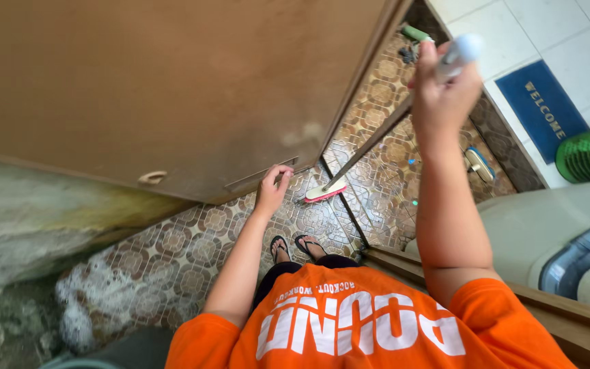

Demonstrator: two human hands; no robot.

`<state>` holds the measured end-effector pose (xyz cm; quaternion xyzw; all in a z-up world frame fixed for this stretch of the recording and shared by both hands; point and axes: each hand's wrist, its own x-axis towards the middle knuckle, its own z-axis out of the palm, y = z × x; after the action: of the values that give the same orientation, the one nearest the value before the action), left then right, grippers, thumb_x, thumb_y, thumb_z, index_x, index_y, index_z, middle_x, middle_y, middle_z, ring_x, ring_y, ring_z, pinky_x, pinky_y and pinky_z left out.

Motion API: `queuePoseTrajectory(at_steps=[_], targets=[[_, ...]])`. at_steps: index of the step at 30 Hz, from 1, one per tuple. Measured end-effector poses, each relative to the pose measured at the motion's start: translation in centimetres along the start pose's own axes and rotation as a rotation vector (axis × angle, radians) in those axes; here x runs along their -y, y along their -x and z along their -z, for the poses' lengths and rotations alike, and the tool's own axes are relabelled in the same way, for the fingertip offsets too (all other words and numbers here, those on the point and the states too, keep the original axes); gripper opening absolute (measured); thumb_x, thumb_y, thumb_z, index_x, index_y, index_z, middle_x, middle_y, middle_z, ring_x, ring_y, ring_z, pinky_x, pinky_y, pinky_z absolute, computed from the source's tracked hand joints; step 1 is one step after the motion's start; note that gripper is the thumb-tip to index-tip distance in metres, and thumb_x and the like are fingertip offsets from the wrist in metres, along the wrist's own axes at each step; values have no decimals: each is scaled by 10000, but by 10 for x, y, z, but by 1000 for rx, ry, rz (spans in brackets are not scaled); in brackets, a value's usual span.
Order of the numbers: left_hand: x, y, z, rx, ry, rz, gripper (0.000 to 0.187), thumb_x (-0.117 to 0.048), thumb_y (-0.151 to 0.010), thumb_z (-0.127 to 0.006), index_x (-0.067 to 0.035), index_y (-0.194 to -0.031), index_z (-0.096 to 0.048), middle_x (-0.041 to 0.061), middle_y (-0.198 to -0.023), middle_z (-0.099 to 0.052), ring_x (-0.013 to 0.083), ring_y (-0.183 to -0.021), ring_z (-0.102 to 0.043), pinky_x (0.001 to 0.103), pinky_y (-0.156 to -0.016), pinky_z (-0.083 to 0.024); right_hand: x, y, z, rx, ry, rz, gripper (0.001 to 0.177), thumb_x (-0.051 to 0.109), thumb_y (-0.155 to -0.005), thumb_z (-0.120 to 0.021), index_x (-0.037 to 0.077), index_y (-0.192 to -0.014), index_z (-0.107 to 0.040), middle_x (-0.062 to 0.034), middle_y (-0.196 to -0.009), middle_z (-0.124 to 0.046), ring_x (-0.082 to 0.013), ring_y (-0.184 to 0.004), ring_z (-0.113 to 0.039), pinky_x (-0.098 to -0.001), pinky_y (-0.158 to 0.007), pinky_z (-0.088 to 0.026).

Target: The person scrubs a tiled floor using a long-handled roller scrubber with soapy water and then uses a plastic scoop to take water from a large bucket.

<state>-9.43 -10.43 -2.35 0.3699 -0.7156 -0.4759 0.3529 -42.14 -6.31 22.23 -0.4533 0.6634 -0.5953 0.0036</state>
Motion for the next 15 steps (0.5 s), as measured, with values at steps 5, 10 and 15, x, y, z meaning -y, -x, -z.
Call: queuePoseTrajectory(at_steps=[5,10,15], targets=[[1,12,50,-110,17,26,103,-108,-1019,-623,-21,-1050,-669,75,-979,-702,178,-952,-697,294,-883,-517,-41,20,-84,42,-31,-79,250,246,-1088,-693,18,-1008,-625,-37,-763,-688,-121,-653,-707,-263,-572,-552],[11,20,89,-231,40,29,126,-117,-1023,-608,-7,-1052,-661,73,-987,-712,169,-945,-698,284,-895,-518,-79,27,-147,115,-3,-287,384,336,-979,-763,30,-1094,-561,-63,-755,-685,-205,-686,-723,-342,-637,-532],[20,35,106,-296,17,68,140,-139,-1036,-601,-22,-1080,-665,66,-951,-725,151,-951,-687,287,-911,-511,-114,36,-162,144,162,63,555,294,-962,-869,-10,-1245,-500,-234,-1130,-614,-396,-1026,-589,-467,-903,-484]])
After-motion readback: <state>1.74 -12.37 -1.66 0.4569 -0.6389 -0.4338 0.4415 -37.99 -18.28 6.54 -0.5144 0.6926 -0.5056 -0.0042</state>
